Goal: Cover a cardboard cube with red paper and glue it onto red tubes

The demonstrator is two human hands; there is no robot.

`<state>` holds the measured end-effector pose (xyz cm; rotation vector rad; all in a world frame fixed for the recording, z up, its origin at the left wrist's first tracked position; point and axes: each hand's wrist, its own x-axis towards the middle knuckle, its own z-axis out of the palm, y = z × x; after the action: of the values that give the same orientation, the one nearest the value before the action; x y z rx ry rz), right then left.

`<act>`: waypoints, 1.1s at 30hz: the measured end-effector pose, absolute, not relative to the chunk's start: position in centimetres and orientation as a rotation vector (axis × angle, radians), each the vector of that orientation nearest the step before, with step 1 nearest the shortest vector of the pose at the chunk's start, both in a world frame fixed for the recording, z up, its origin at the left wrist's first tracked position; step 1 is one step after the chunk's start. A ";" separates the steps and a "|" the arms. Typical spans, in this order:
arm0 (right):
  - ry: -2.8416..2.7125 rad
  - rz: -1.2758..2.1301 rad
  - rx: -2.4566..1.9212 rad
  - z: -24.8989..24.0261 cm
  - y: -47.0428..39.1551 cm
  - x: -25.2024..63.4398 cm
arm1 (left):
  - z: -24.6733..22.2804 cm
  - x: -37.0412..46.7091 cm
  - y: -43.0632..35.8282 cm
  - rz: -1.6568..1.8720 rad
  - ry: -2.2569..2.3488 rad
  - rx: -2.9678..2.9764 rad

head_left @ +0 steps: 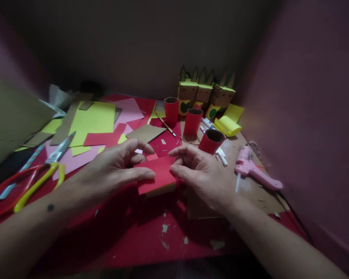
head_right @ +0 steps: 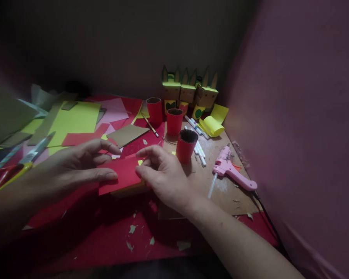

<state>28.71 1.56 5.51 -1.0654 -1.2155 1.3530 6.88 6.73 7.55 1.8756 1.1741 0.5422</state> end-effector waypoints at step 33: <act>-1.405 1.149 -1.199 4.2 1.4 28.5 | 6.4 6.6 5.4 0.647 1.231 2.179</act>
<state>28.55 1.44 4.19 -1.1991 -1.4052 1.1485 6.61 5.41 6.40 2.1788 1.2310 0.6474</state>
